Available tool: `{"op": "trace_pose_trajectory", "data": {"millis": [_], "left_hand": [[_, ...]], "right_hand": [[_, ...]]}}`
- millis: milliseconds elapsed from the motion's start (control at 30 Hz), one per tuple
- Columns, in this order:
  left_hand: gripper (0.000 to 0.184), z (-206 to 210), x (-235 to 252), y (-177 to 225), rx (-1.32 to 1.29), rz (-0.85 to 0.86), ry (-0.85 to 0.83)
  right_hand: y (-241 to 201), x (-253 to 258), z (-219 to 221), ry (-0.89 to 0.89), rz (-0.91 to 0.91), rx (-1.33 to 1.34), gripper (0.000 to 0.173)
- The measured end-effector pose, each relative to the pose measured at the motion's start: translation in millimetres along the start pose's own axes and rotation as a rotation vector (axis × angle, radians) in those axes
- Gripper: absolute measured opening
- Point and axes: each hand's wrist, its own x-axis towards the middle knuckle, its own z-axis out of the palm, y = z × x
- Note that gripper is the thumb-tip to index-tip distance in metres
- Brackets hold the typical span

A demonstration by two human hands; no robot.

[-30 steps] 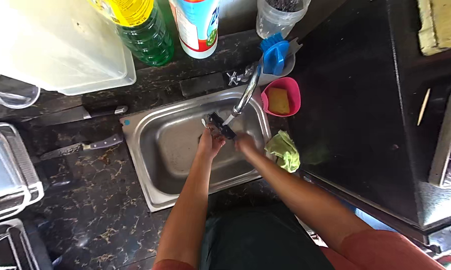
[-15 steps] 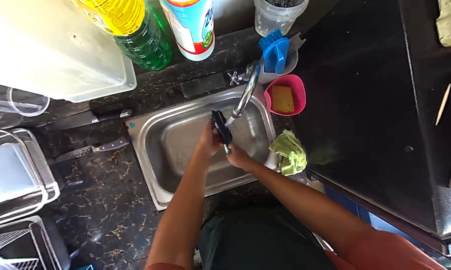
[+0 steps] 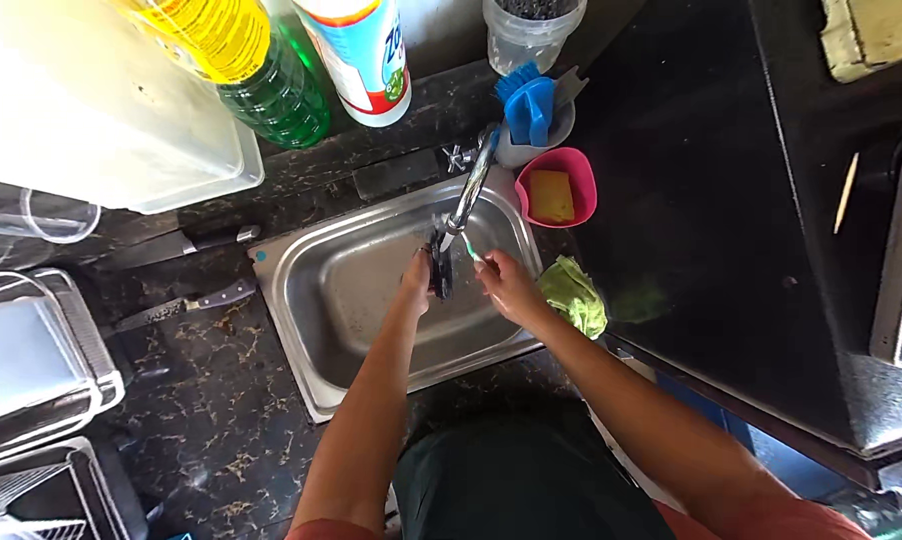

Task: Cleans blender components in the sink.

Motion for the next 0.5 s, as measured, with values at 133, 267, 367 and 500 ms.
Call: {"op": "trace_pose_trajectory", "data": {"millis": [133,267,367,500], "left_hand": [[0.043,-11,-8,4,0.106,0.159,-0.083],[0.036,-14,-8,0,-0.001,0.178,-0.123],[0.038,-13,-5,2,-0.016,0.155,-0.146],[0.038,-10,-3,2,-0.025,0.146,-0.176]], "right_hand": [[-34,25,-20,0.208,-0.204,-0.360,0.041],[-68,78,-28,0.466,-0.452,-0.662,0.038],[-81,120,-29,0.465,-0.494,-0.810,0.049],[-91,140,-31,0.424,-0.504,-0.982,0.026]]}}
